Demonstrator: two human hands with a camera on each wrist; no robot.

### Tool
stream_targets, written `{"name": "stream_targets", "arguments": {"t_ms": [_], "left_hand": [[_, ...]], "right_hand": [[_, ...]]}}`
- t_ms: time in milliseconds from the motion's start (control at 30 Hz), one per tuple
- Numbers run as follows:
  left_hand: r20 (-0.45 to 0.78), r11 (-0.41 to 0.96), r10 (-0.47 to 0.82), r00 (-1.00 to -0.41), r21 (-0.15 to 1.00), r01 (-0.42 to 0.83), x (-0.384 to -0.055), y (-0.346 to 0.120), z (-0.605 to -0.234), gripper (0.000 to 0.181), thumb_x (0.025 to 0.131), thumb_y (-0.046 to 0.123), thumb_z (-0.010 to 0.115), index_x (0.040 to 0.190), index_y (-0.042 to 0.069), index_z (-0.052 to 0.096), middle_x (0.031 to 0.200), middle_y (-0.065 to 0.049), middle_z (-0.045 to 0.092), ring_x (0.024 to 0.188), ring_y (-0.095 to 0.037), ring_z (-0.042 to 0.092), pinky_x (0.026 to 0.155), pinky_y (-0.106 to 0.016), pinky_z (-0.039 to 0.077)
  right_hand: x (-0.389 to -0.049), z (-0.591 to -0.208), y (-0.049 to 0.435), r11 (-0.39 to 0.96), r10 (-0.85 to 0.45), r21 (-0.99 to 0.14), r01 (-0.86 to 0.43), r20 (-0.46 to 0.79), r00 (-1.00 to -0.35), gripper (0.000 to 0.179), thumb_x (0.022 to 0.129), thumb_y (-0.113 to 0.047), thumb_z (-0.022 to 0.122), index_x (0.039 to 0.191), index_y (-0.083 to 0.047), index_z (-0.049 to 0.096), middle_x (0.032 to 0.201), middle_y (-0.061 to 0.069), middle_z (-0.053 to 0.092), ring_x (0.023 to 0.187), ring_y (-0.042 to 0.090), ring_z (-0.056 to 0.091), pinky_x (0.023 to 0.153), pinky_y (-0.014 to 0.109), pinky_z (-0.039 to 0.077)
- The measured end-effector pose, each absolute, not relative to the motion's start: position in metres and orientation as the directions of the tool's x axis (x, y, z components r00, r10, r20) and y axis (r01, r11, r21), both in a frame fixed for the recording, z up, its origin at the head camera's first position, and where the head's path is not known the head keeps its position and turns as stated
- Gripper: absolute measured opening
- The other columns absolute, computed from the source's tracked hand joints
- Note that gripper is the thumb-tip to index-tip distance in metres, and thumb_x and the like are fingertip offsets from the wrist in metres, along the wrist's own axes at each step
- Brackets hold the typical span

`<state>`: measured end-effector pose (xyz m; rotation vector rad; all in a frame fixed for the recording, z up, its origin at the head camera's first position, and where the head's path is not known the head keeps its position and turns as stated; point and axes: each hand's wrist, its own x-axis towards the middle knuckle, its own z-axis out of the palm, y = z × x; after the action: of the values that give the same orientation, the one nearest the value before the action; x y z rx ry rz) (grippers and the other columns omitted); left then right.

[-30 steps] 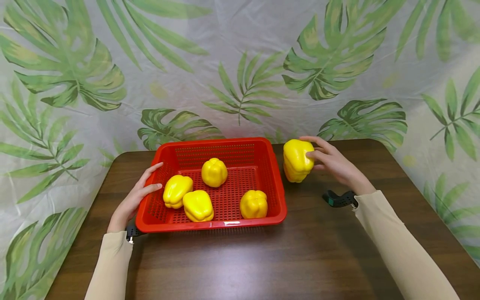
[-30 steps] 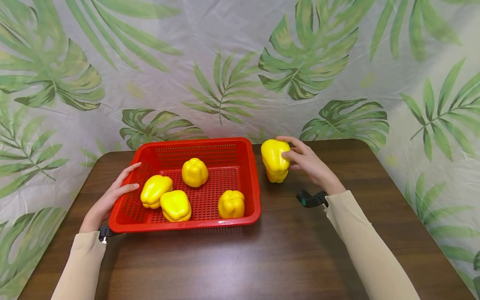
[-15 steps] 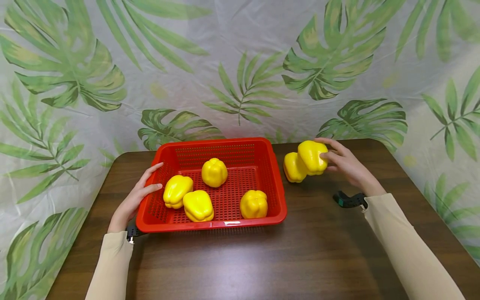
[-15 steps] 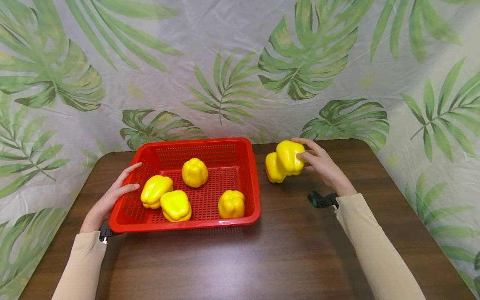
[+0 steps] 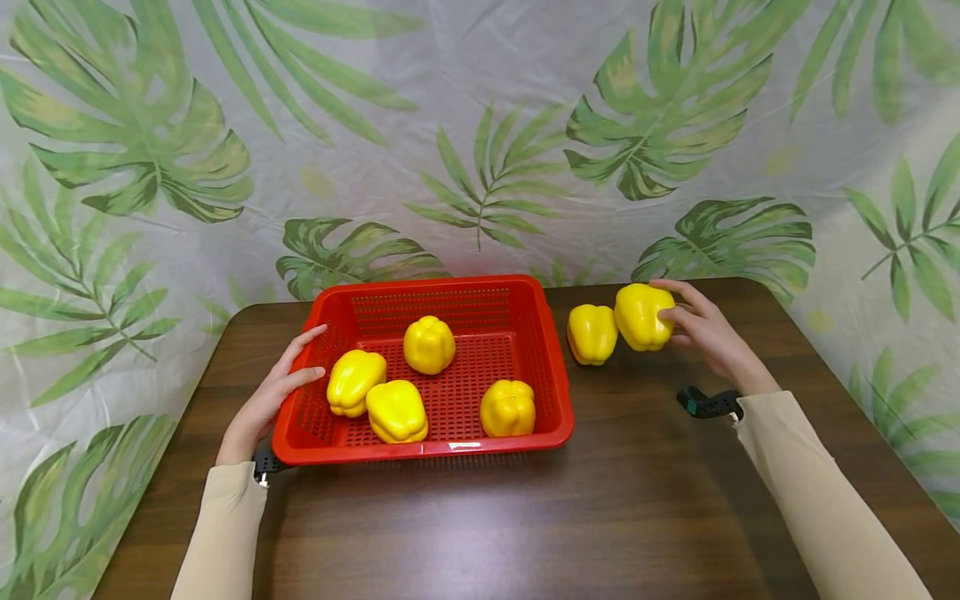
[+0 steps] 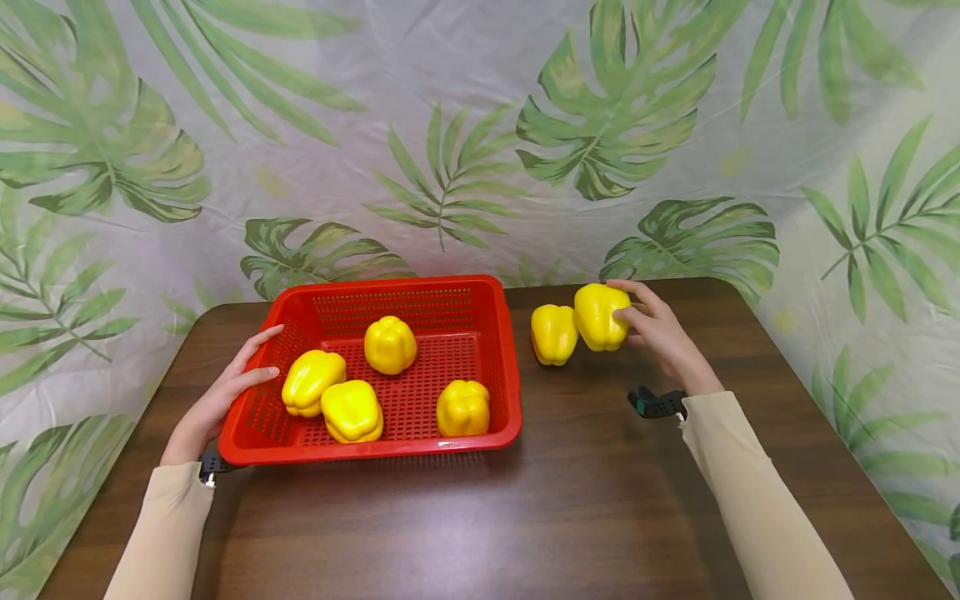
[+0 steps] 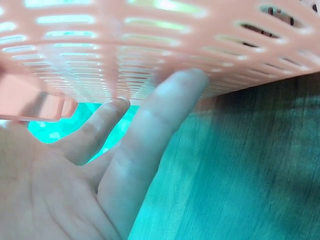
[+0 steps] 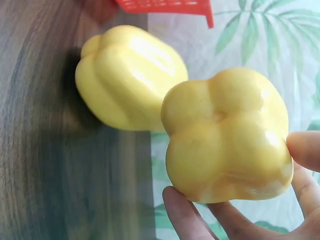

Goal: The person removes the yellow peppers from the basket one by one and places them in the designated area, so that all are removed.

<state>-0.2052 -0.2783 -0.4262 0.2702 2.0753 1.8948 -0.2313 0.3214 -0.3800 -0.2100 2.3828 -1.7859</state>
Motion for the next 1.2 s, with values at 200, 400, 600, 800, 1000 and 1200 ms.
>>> {"name": "stream_targets", "arguments": {"t_ms": [200, 400, 600, 800, 1000, 1200], "left_hand": [[-0.109, 0.095, 0.345, -0.932, 0.992, -0.081, -0.206, -0.279, -0.427, 0.063, 0.099, 0.016, 0.048, 0.152, 0.025, 0.016, 0.149, -0.018, 0.017, 0.112, -0.016, 0.053, 0.084, -0.042, 0.052], [-0.108, 0.096, 0.349, -0.931, 0.992, -0.079, -0.206, -0.279, -0.427, 0.063, 0.099, 0.017, 0.048, 0.153, 0.026, 0.016, 0.15, -0.018, 0.015, 0.114, -0.017, 0.051, 0.085, -0.042, 0.052], [-0.114, 0.103, 0.342, -0.933, 0.991, -0.084, -0.206, -0.279, -0.427, 0.064, 0.099, 0.017, 0.049, 0.153, 0.026, 0.015, 0.151, -0.017, 0.015, 0.115, -0.019, 0.049, 0.085, -0.042, 0.052], [-0.118, 0.107, 0.339, -0.933, 0.991, -0.086, -0.206, -0.279, -0.427, 0.064, 0.099, 0.018, 0.048, 0.153, 0.026, 0.015, 0.151, -0.017, 0.015, 0.115, -0.019, 0.049, 0.085, -0.042, 0.052], [-0.115, 0.108, 0.34, -0.933, 0.991, -0.082, -0.206, -0.279, -0.427, 0.064, 0.099, 0.018, 0.048, 0.153, 0.026, 0.015, 0.151, -0.017, 0.015, 0.115, -0.018, 0.05, 0.085, -0.042, 0.052], [-0.113, 0.109, 0.34, -0.934, 0.991, -0.08, -0.206, -0.279, -0.428, 0.063, 0.099, 0.017, 0.048, 0.153, 0.028, 0.015, 0.151, -0.017, 0.015, 0.116, -0.018, 0.05, 0.085, -0.042, 0.052]], "right_hand": [[-0.233, -0.386, 0.326, 0.283, -0.187, -0.959, -0.019, -0.035, -0.982, 0.05, 0.101, -0.021, 0.047, 0.148, -0.017, 0.031, 0.149, 0.019, 0.018, 0.093, 0.005, 0.058, 0.076, 0.024, 0.053], [-0.236, -0.396, 0.331, 0.324, -0.154, -0.946, -0.012, -0.041, -0.987, 0.051, 0.101, -0.024, 0.048, 0.148, -0.017, 0.03, 0.145, 0.02, 0.024, 0.094, 0.005, 0.056, 0.078, 0.024, 0.052], [-0.238, -0.41, 0.336, 0.32, -0.146, -0.947, 0.003, -0.053, -0.988, 0.053, 0.101, -0.024, 0.047, 0.149, -0.014, 0.027, 0.143, 0.021, 0.027, 0.094, 0.004, 0.057, 0.079, 0.022, 0.051], [-0.241, -0.423, 0.339, 0.334, -0.154, -0.943, 0.016, -0.071, -0.985, 0.053, 0.102, -0.025, 0.045, 0.15, -0.015, 0.026, 0.147, 0.021, 0.02, 0.097, 0.007, 0.054, 0.079, 0.023, 0.049], [-0.246, -0.432, 0.342, 0.352, -0.141, -0.935, 0.044, -0.099, -0.985, 0.054, 0.102, -0.023, 0.043, 0.151, -0.014, 0.022, 0.15, 0.02, 0.016, 0.1, 0.013, 0.05, 0.083, 0.029, 0.046], [-0.251, -0.439, 0.343, 0.324, -0.14, -0.944, 0.062, -0.113, -0.984, 0.054, 0.102, -0.019, 0.043, 0.15, -0.011, 0.02, 0.153, 0.019, 0.011, 0.106, 0.017, 0.043, 0.08, 0.023, 0.046]]}}
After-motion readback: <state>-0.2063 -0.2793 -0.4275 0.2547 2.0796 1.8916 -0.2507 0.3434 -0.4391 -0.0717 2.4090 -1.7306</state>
